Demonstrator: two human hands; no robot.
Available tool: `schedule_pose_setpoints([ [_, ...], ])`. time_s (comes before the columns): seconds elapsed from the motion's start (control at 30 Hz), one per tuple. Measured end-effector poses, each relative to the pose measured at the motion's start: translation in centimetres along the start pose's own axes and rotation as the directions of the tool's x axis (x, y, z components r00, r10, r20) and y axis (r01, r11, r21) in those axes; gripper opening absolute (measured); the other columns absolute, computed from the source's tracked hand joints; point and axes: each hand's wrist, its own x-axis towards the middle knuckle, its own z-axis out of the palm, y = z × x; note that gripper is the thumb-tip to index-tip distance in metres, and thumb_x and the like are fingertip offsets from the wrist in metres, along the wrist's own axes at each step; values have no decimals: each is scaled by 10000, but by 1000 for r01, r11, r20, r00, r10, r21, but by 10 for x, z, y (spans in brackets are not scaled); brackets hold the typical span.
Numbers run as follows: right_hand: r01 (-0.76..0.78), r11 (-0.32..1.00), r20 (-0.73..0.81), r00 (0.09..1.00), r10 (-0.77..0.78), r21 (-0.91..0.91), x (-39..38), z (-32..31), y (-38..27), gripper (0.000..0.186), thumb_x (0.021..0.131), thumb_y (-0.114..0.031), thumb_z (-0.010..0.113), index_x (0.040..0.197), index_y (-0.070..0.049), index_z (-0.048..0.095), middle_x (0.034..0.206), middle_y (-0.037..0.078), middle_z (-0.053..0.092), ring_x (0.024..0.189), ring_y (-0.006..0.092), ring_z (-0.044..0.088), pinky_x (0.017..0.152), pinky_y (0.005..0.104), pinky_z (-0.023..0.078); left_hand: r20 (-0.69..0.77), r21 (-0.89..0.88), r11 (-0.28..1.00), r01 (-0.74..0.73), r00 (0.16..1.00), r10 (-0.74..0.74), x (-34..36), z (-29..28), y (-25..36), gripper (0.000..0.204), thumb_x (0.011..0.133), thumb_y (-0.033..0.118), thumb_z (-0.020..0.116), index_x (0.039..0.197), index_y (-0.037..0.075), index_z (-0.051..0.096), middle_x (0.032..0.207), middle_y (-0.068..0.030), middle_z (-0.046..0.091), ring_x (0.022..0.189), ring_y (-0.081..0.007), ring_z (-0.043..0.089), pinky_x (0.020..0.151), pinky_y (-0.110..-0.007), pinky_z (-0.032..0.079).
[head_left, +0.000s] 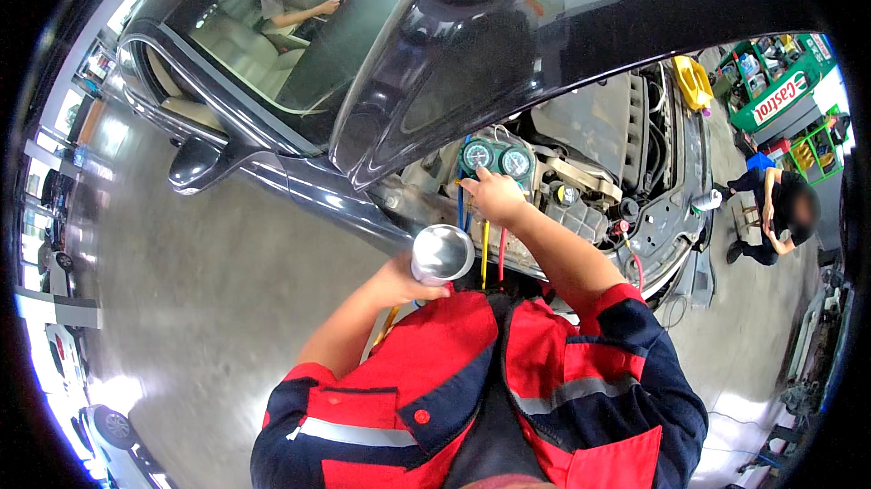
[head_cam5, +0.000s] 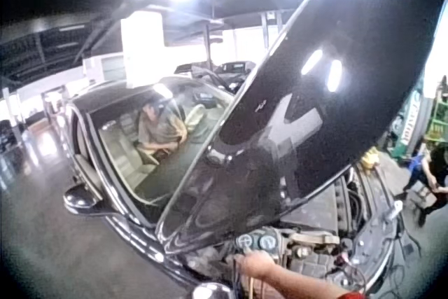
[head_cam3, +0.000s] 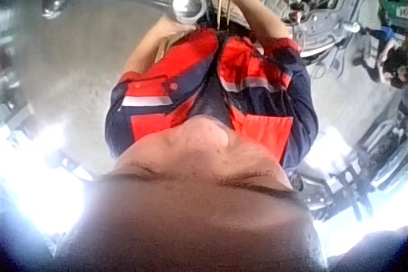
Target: The person prepares a canister of refrigerant, attaches it to the manifold gauge set using the red hose, and then monitors the pressure gauges while the canister is connected to the car's engine bay.
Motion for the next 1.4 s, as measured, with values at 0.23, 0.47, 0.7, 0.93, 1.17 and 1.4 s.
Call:
schedule_pose_setpoints([
  [0.23, -2, 1000, 21, 1000, 2, -8, 2, 2, 1, 406, 822, -171, 630, 1226, -173, 601, 1066, 143, 572, 963, 313, 646, 801, 429, 526, -23, 3, 999, -45, 999, 45, 2, -3, -6, 581, 639, 357, 865, 1042, 27, 609, 1026, -209, 655, 999, -269, 654, 887, -356, 502],
  [0.47, 27, 999, -7, 1000, -27, 30, 1, 0, 1, 372, 815, -172, 622, 1187, -163, 607, 1058, 144, 576, 959, 325, 647, 806, 435, 520, -74, 104, 995, 0, 997, 8, 2, -5, -7, 782, 589, 441, 869, 1175, 18, 570, 1087, -231, 658, 1075, -310, 640, 911, -380, 501],
  [0.7, 23, 1000, 8, 1000, -23, -8, 7, 3, -1, 308, 843, -177, 579, 1148, -151, 605, 1038, 147, 570, 930, 329, 647, 778, 444, 523, -56, 145, 989, 15, 998, -7, 0, -16, -45, 699, 615, 228, 895, 1191, 7, 567, 1010, -86, 674, 961, -173, 619, 912, -336, 480],
  [0.93, 16, 1000, 34, 999, -16, 2, 3, -1, -2, 362, 819, -153, 603, 1180, -155, 600, 1054, 148, 571, 954, 328, 639, 785, 445, 524, -68, 451, 890, 71, 997, -45, 3, -4, 1, 696, 597, 379, 866, 1139, 44, 583, 1013, -148, 686, 963, -277, 661, 873, -396, 508],
  [1.17, 17, 1000, 32, 999, -17, -4, 4, 1, 2, 379, 823, -137, 587, 1200, -167, 599, 1068, 145, 574, 966, 320, 641, 796, 436, 523, -92, 629, 751, 199, 979, -182, 14, -7, 7, 734, 622, 257, 887, 1226, 3, 556, 1092, -110, 646, 1016, -179, 599, 936, -344, 467],
  [1.4, 2, 1000, 57, 998, -1, -11, 4, 1, 3, 408, 820, -165, 614, 1226, -178, 596, 1077, 142, 576, 980, 319, 639, 804, 431, 523, -127, 812, 549, 198, 978, -166, 18, -5, 15, 627, 611, 261, 885, 1113, 13, 602, 1003, -126, 658, 947, -186, 618, 879, -340, 492],
])
